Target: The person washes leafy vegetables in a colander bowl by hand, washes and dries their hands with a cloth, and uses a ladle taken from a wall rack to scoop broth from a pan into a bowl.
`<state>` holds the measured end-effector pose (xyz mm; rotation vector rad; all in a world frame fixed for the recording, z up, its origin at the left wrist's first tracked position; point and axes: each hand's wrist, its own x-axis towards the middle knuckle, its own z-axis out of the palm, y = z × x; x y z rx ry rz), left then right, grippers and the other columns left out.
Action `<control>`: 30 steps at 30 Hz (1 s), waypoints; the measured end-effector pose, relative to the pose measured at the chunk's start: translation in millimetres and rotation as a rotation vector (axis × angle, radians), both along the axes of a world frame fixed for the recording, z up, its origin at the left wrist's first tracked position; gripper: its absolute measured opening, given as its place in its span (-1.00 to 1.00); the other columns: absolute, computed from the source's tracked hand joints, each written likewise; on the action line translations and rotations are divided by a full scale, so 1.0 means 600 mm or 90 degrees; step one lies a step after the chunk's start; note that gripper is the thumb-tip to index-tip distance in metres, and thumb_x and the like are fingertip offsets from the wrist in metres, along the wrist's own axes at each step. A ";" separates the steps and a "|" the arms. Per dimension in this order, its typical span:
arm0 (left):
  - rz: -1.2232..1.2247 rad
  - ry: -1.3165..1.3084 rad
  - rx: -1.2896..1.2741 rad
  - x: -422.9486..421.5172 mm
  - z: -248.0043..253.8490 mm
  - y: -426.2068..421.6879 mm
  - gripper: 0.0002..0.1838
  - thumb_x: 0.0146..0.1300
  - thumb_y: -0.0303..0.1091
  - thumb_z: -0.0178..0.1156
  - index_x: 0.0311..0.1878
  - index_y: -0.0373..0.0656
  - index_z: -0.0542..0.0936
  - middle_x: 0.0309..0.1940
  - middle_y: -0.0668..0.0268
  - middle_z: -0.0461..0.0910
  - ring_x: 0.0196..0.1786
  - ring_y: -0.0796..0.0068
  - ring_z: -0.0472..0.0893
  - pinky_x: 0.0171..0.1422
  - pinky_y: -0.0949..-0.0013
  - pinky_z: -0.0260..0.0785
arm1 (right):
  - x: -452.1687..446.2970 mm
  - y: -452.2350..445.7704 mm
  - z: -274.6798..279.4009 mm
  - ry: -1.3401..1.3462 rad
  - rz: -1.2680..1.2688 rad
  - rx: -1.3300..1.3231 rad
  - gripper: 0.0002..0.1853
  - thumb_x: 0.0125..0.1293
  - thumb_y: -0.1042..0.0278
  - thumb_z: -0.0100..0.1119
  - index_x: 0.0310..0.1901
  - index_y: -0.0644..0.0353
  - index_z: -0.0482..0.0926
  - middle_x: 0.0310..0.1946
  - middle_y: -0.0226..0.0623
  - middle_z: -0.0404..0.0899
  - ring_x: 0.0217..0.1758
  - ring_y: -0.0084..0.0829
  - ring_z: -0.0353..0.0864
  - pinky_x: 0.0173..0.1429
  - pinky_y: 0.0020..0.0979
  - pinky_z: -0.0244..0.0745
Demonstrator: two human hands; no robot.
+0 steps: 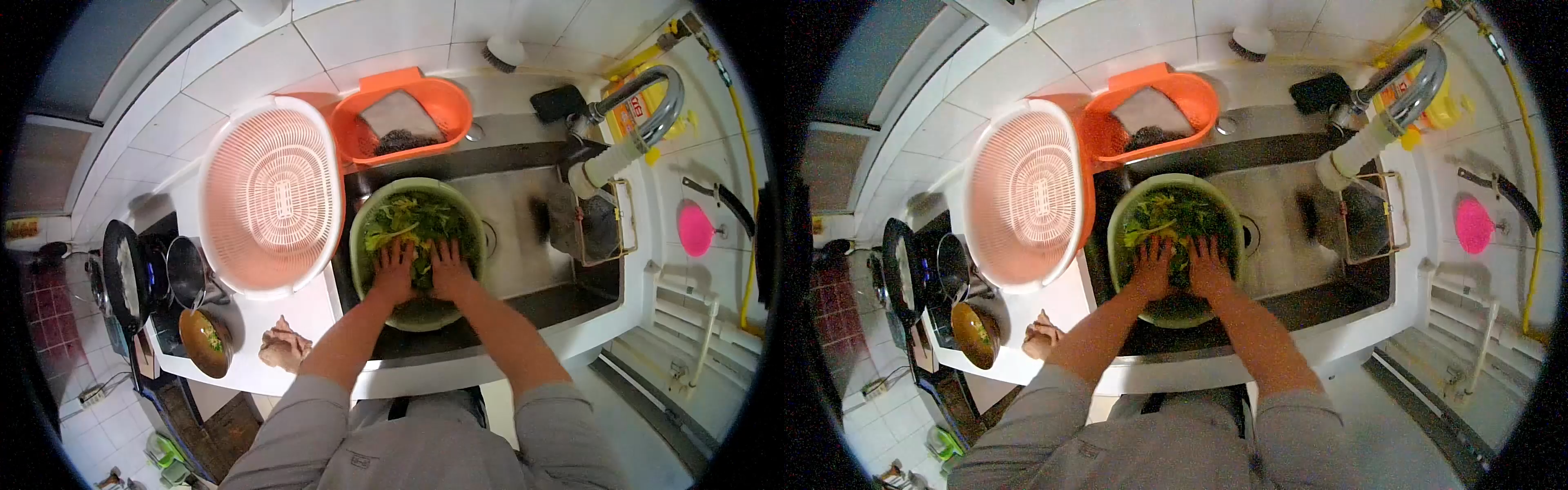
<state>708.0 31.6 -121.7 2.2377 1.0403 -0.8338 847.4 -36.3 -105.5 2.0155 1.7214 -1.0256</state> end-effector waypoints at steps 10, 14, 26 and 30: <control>0.023 -0.131 0.185 0.002 0.008 0.038 -0.11 0.29 0.16 -0.03 0.46 -0.17 -0.14 0.48 0.03 -0.31 0.50 -0.05 -0.25 0.51 -0.03 -0.28 | 0.013 0.008 -0.054 -0.085 -0.040 0.281 -0.08 0.24 -0.09 0.08 0.44 0.20 -0.18 0.41 0.11 -0.15 0.47 0.04 -0.12 0.47 -0.05 -0.08; 0.033 -0.142 0.122 0.001 -0.042 0.048 -0.12 0.27 0.17 -0.01 0.43 -0.26 -0.04 0.45 -0.05 -0.20 0.48 -0.15 -0.17 0.50 -0.09 -0.27 | 0.015 0.014 -0.057 -0.016 -0.088 0.147 -0.14 0.26 0.02 0.09 0.43 0.21 -0.12 0.39 0.12 -0.11 0.44 0.07 -0.05 0.47 -0.05 -0.07; 0.109 -0.168 0.122 0.008 -0.007 0.044 -0.33 0.39 -0.15 -0.13 0.43 -0.26 -0.05 0.47 0.06 -0.21 0.52 0.11 -0.24 0.54 0.05 -0.33 | 0.010 0.074 -0.076 0.032 -0.059 0.389 -0.33 0.33 0.23 0.01 0.41 0.13 0.01 0.41 -0.10 -0.05 0.48 -0.05 -0.11 0.50 -0.11 -0.14; 0.123 -0.160 0.092 0.001 0.047 0.046 -0.26 0.33 -0.22 -0.02 0.43 -0.29 -0.11 0.46 0.01 -0.24 0.51 0.03 -0.23 0.53 0.03 -0.27 | 0.018 0.065 -0.009 0.042 -0.081 0.321 -0.38 0.33 0.27 0.02 0.38 0.16 0.09 0.39 -0.11 -0.01 0.46 -0.09 -0.05 0.48 -0.15 -0.07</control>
